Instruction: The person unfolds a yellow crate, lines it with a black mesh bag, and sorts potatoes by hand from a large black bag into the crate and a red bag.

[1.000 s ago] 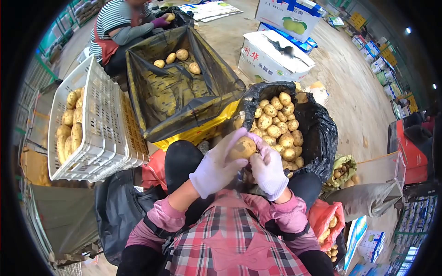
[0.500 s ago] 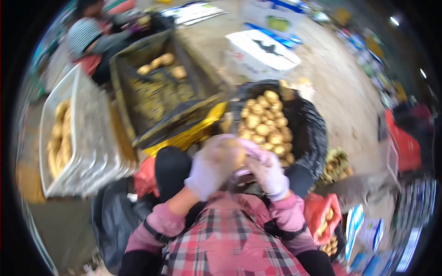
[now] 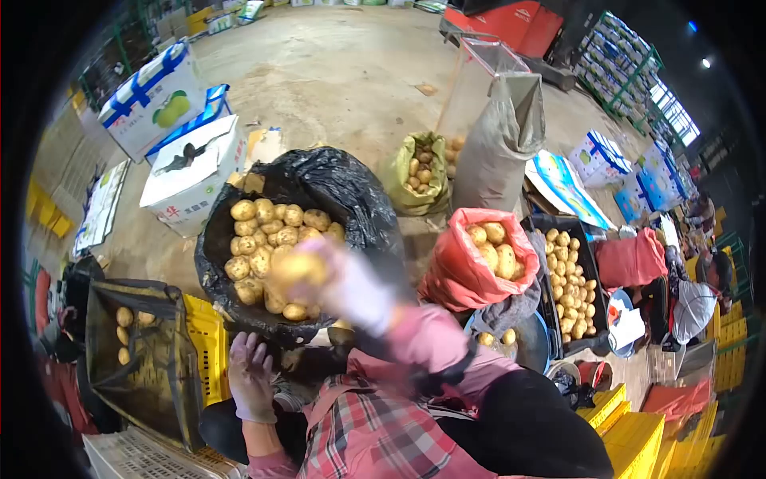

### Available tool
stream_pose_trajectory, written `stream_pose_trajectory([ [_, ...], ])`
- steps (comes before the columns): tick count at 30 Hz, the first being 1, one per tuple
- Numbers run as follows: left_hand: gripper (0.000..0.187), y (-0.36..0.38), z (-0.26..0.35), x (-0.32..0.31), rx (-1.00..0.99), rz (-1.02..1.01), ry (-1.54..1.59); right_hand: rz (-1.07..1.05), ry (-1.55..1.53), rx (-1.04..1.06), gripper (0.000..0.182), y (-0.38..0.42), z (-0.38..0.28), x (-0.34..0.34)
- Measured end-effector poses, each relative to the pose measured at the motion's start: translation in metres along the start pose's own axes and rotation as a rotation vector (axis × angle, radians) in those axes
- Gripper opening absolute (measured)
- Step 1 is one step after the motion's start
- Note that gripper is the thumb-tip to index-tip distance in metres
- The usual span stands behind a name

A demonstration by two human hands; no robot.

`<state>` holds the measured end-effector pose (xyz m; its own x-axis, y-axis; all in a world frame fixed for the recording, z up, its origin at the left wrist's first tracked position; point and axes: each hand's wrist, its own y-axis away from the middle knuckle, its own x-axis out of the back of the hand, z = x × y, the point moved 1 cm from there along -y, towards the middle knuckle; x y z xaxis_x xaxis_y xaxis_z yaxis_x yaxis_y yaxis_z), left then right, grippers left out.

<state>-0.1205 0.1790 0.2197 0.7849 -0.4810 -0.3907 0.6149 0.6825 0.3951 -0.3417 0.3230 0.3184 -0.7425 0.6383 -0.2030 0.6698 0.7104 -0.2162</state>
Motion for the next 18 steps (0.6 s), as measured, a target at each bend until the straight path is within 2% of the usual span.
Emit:
stream_pose_trajectory([
  [1,0.047,-0.004,-0.006,0.005,-0.035,0.033,-0.151,0.208,0.05,-0.032,0.039,-0.001,-0.021,0.04],
  [2,0.046,-0.006,-0.01,0.011,-0.156,0.03,-0.302,0.201,0.619,0.081,0.033,-0.001,-0.019,0.057],
  [3,0.046,-0.007,-0.014,0.017,-0.277,0.026,-0.452,0.459,-0.109,-0.222,0.028,0.007,-0.015,0.153],
  [4,0.045,-0.007,-0.012,0.015,-0.316,-0.007,-0.546,0.663,0.312,-0.002,0.025,0.017,-0.026,0.184],
  [5,0.045,-0.007,-0.009,0.013,-0.359,-0.036,-0.637,0.805,0.599,-0.186,0.028,0.035,0.0,0.265],
  [6,0.045,-0.005,0.004,0.003,-0.318,-0.087,-0.669,0.917,0.738,0.042,0.042,0.055,0.016,0.319],
  [7,0.044,-0.004,0.014,-0.005,-0.284,-0.114,-0.697,1.089,1.285,-0.026,0.054,0.079,0.022,0.358],
  [8,0.043,-0.008,0.012,-0.006,-0.231,-0.044,-0.605,0.979,1.231,-0.447,0.061,0.079,-0.021,0.336],
  [9,0.044,-0.018,0.007,0.003,-0.154,-0.118,-0.34,1.006,1.336,-0.421,0.064,0.094,0.002,0.363],
  [10,0.044,-0.013,0.021,-0.019,-0.074,0.005,-0.348,0.864,1.708,-0.437,0.063,0.112,0.035,0.406],
  [11,0.045,-0.009,0.033,-0.036,-0.084,0.047,-0.377,0.77,1.655,-0.645,0.065,0.111,0.043,0.399],
  [12,0.045,-0.018,0.031,-0.032,-0.134,0.047,-0.334,0.581,1.685,-0.705,0.066,0.13,0.085,0.454],
  [13,0.045,-0.021,0.041,-0.037,-0.167,0.025,-0.326,0.515,1.714,-0.729,0.061,0.114,0.075,0.457],
  [15,0.046,-0.024,0.07,-0.055,-0.258,0.044,-0.394,0.38,1.766,-0.766,0.052,0.078,0.056,0.464],
  [17,0.045,-0.043,0.082,-0.046,-0.289,-0.028,-0.177,0.461,1.465,-0.559,0.04,0.009,0.003,0.387],
  [18,0.045,-0.048,0.091,-0.047,-0.333,-0.018,-0.224,0.381,1.342,-0.278,0.036,-0.022,0.0,0.364],
])
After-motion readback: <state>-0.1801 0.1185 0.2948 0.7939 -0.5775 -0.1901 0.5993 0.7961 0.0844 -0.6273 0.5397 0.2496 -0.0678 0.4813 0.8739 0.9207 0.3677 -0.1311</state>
